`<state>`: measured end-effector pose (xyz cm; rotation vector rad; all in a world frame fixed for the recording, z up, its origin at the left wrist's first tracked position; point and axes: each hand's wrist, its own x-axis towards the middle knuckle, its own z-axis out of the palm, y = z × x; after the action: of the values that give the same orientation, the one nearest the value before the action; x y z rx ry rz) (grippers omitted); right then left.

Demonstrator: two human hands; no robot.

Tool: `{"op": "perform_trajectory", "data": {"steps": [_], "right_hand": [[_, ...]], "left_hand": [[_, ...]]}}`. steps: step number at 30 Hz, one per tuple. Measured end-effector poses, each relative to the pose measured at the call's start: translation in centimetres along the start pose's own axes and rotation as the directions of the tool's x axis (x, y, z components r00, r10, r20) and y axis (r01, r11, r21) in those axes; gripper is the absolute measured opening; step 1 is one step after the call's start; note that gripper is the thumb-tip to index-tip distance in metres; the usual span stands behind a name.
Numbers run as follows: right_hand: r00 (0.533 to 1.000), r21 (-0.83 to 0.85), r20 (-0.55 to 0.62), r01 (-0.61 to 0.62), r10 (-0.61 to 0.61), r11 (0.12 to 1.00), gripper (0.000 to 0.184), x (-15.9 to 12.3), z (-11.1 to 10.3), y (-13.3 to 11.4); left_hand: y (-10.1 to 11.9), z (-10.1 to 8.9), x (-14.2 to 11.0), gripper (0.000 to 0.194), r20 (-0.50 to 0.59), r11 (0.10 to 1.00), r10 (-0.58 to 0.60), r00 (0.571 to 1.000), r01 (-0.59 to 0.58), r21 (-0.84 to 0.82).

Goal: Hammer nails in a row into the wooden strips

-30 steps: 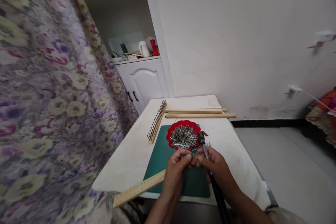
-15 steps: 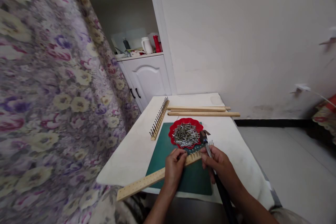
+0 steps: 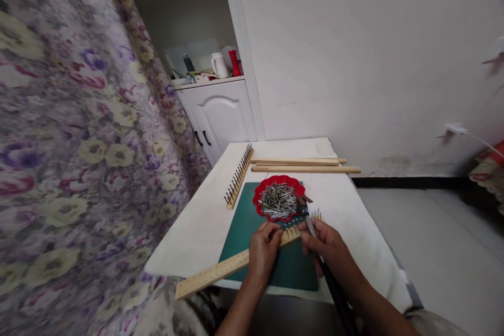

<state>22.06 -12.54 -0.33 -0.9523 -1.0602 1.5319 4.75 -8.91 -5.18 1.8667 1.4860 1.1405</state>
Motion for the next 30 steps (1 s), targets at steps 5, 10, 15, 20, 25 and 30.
{"op": "perform_trajectory", "data": {"steps": [5, 10, 15, 20, 25, 30], "right_hand": [[0.988, 0.03, 0.144, -0.062, 0.057, 0.998, 0.033, 0.2, 0.3, 0.2], [0.97, 0.042, 0.221, -0.113, 0.101, 0.993, 0.036, 0.4, 1.3, 1.1], [0.969, 0.047, 0.213, -0.139, 0.126, 0.989, 0.036, 0.7, 2.0, 1.7], [0.967, 0.008, 0.212, -0.149, 0.144, 0.989, 0.033, 0.8, 2.0, 1.9], [0.968, 0.015, 0.206, -0.148, 0.142, 0.989, 0.033, 0.7, 2.1, 1.7], [0.963, -0.003, 0.225, -0.15, 0.147, 0.989, 0.034, 0.7, 2.0, 1.9]], "left_hand": [[-0.5, 0.1, 0.0, 0.013, -0.003, 1.0, -0.009, 1.0, 0.009, 0.001], [-0.6, 0.2, 0.0, 0.015, 0.019, 0.999, -0.024, 1.0, 0.025, -0.026], [-0.4, 0.1, -0.1, 0.016, 0.021, 0.999, -0.042, 0.999, 0.043, -0.03], [-0.7, 0.2, -0.2, 0.015, 0.012, 0.998, -0.059, 0.998, 0.059, -0.029], [-0.9, 0.3, -0.2, 0.015, -0.001, 0.996, -0.083, 0.997, 0.083, -0.038], [-0.7, 0.2, -0.2, 0.013, 0.0, 0.995, -0.072, 0.997, 0.072, -0.07]]}}
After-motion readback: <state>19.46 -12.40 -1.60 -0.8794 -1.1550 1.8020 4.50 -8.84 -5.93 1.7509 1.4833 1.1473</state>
